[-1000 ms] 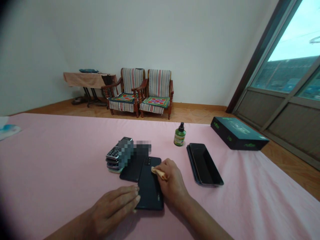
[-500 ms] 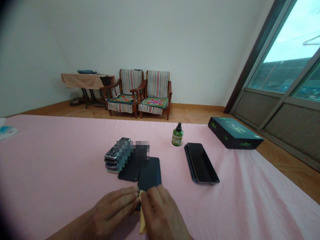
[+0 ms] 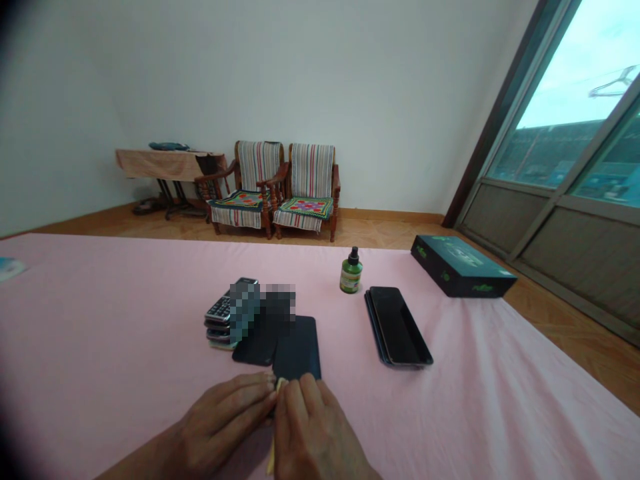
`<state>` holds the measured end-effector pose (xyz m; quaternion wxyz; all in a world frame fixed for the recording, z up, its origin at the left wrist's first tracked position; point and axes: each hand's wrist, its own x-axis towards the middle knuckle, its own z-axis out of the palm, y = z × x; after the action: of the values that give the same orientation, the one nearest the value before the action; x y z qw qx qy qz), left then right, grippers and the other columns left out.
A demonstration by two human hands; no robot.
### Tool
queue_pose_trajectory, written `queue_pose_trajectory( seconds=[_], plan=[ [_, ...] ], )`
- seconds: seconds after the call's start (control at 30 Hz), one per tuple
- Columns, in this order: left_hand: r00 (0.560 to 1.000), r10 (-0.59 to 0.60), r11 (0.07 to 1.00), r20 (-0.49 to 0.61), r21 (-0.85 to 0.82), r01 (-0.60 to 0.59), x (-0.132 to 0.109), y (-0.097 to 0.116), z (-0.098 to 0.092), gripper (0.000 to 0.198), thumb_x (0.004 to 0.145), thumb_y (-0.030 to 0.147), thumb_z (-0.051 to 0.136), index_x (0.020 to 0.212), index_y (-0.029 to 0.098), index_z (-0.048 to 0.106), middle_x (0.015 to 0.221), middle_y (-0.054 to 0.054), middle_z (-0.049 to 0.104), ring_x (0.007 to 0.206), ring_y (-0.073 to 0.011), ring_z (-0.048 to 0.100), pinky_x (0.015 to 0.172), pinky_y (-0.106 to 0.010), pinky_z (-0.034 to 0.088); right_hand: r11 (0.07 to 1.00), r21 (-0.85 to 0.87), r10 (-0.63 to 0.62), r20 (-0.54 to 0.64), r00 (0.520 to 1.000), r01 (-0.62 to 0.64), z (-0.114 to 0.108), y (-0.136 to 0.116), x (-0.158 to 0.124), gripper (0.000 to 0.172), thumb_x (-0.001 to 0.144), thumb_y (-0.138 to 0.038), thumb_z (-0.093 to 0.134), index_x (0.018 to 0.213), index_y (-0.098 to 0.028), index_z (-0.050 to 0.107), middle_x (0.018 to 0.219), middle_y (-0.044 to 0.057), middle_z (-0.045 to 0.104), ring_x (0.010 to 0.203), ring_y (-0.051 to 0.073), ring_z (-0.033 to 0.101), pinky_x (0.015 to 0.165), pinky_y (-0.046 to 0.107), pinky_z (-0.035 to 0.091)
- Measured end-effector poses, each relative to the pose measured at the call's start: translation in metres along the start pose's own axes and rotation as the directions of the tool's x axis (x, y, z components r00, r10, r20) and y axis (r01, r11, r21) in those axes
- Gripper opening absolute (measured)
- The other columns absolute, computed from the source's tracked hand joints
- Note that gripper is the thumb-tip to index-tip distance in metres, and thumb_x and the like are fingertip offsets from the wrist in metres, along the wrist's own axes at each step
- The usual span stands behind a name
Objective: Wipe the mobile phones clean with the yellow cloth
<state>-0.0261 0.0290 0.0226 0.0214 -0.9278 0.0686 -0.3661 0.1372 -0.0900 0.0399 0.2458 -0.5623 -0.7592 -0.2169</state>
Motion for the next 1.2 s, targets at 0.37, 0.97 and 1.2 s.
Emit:
queue_pose_trajectory(
  seconds=[0.37,0.97,1.2],
  plan=[
    [0.923,-0.359,0.932,-0.137,-0.112,0.346,-0.009,-0.004,0.006,0.028,0.099,0.027,0.049,0.121,0.012,0.056,0.104,-0.013,0.07,0.1,-0.0218,0.067,0.087,-0.031,0.057,0.857,0.38,0.419,-0.122,0.9,-0.348,-0.012,0.03,-0.014,0.02,0.088,-0.016,0.053,0.103,-0.015,0.065,0.083,0.01,0.065,0.073,0.02,0.063,0.064,0.029,0.054],
    [0.918,-0.393,0.887,-0.051,-0.285,0.364,0.003,-0.002,0.01,0.02,0.1,0.023,0.045,0.112,0.014,0.058,0.081,-0.006,0.07,0.073,-0.0161,0.069,0.068,-0.024,0.057,-0.365,0.748,0.896,0.443,0.008,-0.554,-0.005,0.062,-0.043,0.03,0.069,-0.047,0.072,0.07,-0.019,0.061,0.053,-0.001,0.062,0.042,0.017,0.06,0.039,0.024,0.046],
    [0.923,-0.383,0.88,0.038,-0.288,0.377,0.0,-0.001,0.013,0.018,0.1,0.02,0.044,0.111,0.016,0.057,0.084,-0.006,0.07,0.074,-0.016,0.068,0.068,-0.024,0.054,-0.184,0.732,0.939,0.328,0.103,-0.656,-0.044,0.051,-0.057,0.025,0.06,-0.041,0.078,0.07,-0.024,0.064,0.061,0.005,0.068,0.052,0.025,0.065,0.044,0.032,0.053]
  ],
)
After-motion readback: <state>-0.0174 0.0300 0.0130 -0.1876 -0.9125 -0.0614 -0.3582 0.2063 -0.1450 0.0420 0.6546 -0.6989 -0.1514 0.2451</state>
